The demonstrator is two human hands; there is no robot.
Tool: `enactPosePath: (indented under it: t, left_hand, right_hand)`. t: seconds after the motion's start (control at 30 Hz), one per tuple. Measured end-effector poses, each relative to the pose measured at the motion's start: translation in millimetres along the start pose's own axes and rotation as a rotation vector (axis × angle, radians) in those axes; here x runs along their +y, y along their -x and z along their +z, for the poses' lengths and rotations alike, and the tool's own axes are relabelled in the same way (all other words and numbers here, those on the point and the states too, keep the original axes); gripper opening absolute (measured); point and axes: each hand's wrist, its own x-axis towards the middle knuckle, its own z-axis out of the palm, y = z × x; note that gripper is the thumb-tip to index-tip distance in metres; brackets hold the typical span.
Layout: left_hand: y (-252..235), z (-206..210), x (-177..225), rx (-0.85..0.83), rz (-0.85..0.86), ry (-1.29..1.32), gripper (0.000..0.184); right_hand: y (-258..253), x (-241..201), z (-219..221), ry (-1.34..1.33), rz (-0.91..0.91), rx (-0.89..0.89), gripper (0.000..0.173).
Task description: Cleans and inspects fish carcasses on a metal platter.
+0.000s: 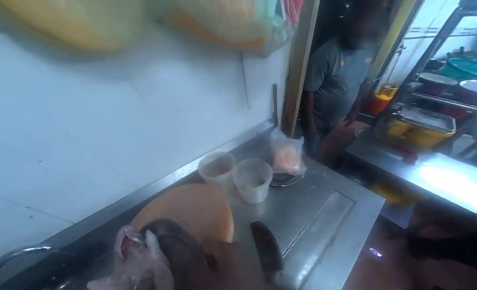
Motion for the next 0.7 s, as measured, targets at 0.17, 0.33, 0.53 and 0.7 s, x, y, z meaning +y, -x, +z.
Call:
enactPosePath:
  t: [0.17, 0.33, 0.53, 0.7]
  left_hand:
    - [107, 139, 70, -0.074, -0.101, -0.089, 0.057]
    - [147, 287, 74, -0.445, -0.226, -0.068, 0.043]
    - [179, 408, 44, -0.615, -0.372, -0.073, 0.04]
    - [174, 430, 34, -0.635, -0.387, -0.003, 0.047]
  right_hand:
    - [79, 63, -186, -0.144, 0.173, 0.158, 0.007]
    - [171, 142, -348, -0.329, 0.397, 0.363, 0.011]
    - [241, 253, -457, -0.276, 0.655, 0.411, 0.014]
    - [203, 229, -471, 0.813, 0.649, 0.21, 0.039]
